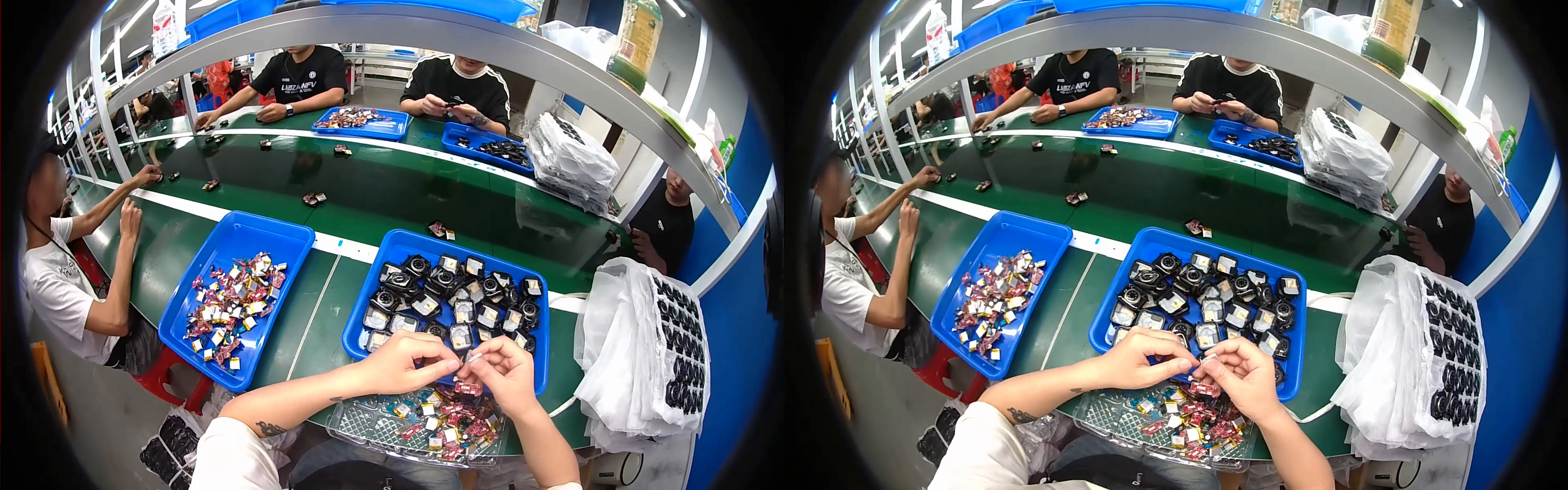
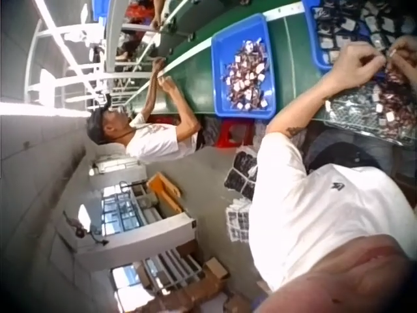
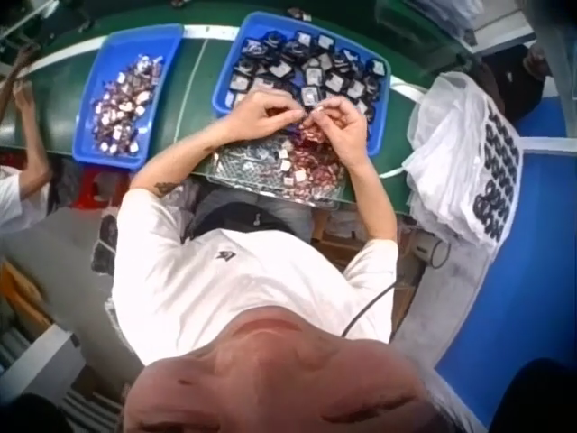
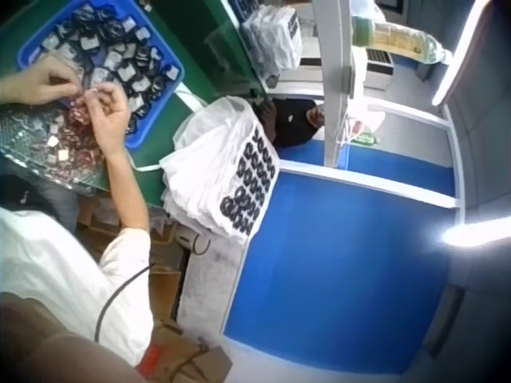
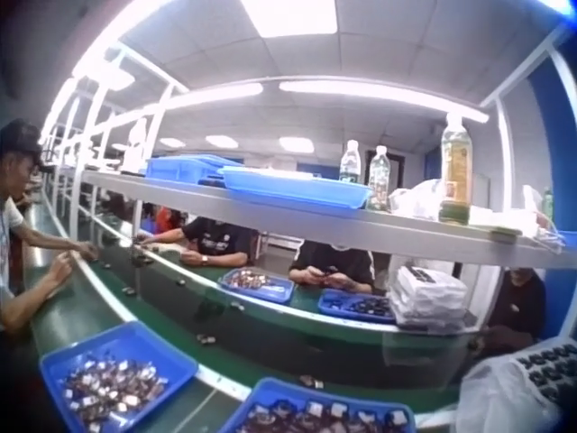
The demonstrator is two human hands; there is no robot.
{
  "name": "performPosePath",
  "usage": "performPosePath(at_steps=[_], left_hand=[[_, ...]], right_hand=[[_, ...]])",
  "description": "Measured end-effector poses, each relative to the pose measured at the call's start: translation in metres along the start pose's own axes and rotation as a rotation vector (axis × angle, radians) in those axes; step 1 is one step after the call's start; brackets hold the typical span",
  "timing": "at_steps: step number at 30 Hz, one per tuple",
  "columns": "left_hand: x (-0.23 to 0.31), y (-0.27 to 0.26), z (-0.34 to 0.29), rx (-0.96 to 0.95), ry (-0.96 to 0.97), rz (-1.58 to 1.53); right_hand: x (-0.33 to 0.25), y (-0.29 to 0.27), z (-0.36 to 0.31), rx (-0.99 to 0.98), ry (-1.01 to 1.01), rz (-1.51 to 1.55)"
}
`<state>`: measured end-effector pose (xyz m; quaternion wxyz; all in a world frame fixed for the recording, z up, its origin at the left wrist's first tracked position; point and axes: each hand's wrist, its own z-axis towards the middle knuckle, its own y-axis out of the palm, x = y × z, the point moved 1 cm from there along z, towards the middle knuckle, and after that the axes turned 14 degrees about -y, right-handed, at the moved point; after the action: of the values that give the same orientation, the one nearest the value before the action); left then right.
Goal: Assembling small electronic components and cleaning the final product with a cloth.
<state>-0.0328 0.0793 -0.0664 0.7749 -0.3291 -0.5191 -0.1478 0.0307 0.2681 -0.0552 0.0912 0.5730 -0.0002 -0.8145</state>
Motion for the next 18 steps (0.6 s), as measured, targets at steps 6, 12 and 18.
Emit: performPosePath(at_steps=[6,12,18], left_hand=[[-0.005,-0.002,0.004,-0.074,-0.226,-0.111],[-0.013,-0.007,0.012,-0.025,-0.355,-0.271],[-0.017,-0.005,0.010,-0.063,-0.389,-0.372]], right_hand=[[0.009,0.001,0.002,0.052,-0.041,0.021],[0.012,-0.004,0.013,0.051,-0.021,0.147],[0.019,-0.004,0.009,-0.066,0.020,0.085]])
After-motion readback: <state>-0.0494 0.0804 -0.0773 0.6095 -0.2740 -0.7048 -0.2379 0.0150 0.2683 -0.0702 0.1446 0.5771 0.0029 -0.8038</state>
